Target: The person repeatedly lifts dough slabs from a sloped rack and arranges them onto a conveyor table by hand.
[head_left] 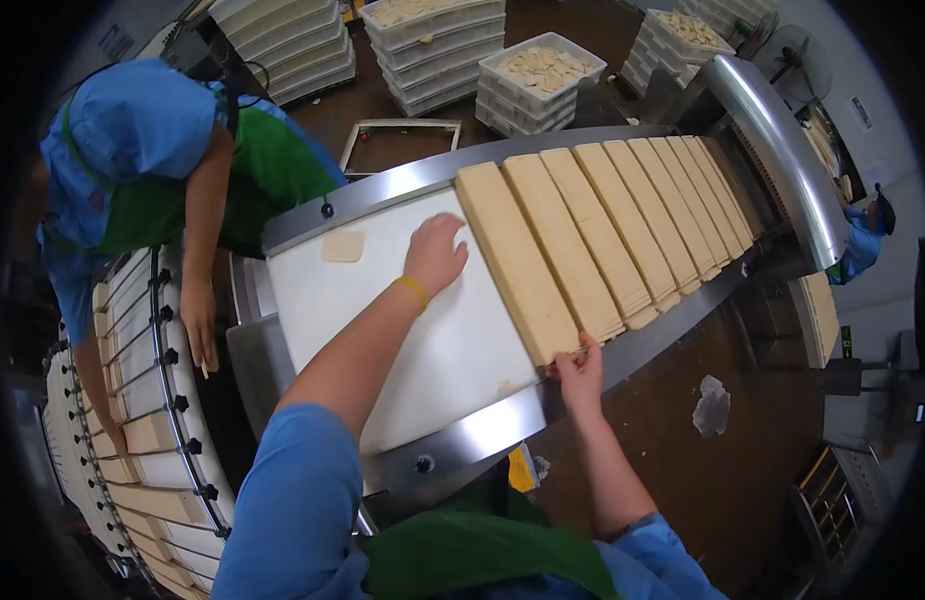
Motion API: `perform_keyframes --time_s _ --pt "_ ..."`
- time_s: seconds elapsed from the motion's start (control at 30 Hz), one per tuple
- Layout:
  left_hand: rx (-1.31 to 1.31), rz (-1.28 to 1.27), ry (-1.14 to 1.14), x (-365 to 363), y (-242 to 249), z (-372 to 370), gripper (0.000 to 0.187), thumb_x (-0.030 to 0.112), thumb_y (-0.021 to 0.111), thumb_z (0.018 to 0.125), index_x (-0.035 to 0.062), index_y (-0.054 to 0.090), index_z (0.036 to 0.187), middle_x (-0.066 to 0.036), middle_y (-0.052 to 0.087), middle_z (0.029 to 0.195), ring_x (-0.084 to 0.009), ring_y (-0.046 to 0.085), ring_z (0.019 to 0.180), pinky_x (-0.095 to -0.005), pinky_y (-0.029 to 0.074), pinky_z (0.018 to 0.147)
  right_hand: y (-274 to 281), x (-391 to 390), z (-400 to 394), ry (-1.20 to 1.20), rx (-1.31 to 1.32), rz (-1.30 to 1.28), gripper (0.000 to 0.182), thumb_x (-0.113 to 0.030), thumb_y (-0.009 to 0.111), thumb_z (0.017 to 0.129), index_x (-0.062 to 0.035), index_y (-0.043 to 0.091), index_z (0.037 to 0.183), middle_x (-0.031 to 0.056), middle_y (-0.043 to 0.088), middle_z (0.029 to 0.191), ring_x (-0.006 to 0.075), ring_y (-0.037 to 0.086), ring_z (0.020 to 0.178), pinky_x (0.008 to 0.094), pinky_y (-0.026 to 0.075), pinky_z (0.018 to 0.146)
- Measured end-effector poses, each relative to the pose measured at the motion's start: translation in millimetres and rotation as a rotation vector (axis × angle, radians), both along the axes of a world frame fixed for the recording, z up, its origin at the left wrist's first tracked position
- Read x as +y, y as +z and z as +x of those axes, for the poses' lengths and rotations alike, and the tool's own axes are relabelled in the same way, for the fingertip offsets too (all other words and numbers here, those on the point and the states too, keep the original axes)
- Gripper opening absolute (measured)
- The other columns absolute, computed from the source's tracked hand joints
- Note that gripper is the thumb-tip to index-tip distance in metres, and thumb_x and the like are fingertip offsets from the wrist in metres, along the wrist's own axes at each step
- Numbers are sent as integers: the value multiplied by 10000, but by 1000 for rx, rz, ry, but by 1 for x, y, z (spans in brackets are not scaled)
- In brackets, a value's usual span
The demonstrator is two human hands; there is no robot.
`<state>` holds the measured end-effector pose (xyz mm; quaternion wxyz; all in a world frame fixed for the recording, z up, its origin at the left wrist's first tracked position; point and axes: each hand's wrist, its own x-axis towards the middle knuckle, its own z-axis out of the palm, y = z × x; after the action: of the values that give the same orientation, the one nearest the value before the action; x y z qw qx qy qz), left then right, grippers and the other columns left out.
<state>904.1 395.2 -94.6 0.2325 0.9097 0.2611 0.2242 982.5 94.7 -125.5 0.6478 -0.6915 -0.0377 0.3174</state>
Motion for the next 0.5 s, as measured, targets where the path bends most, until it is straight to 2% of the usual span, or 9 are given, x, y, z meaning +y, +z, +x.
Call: perform_keyframes --time_s 0.1,0.23,0.3,0.4,0.5 --pt "86 141 115 13 2 71 430 242 652 764 27 560 1125 -146 556 1193 -319 491 1137 -419 378 984 -6 -1 1 75 -66 -48 611 -19 611 838 49 290 1353 45 525 778 85 537 623 203 459 571" --pt "246 137 300 16 -6 119 625 414 660 729 12 511 1184 -151 508 1246 -296 432 1207 -454 345 989 3 -1 4 113 -9 -71 606 -36 615 837 65 309 1351 42 522 787 73 531 643 193 451 577" --pt "285 97 379 5 0 117 697 470 661 711 7 495 1204 -153 496 1248 -291 421 1218 -463 343 981 0 0 5 134 21 -54 565 -45 619 833 69 357 1321 44 528 781 76 532 651 203 453 586" --pt "467 64 463 5 17 88 720 482 667 703 20 482 1223 -152 498 1221 -300 430 1200 -466 342 972 10 1 -4 235 -199 -226 561 -72 645 816 62 387 1297 43 534 767 92 532 642 223 460 592" --pt "550 162 575 17 27 17 724 546 636 712 16 508 1189 -141 502 1208 -275 437 1186 -463 361 939 40 10 -25 470 -211 -278 560 -159 681 798 -13 434 1278 73 573 748 153 574 657 285 483 617"
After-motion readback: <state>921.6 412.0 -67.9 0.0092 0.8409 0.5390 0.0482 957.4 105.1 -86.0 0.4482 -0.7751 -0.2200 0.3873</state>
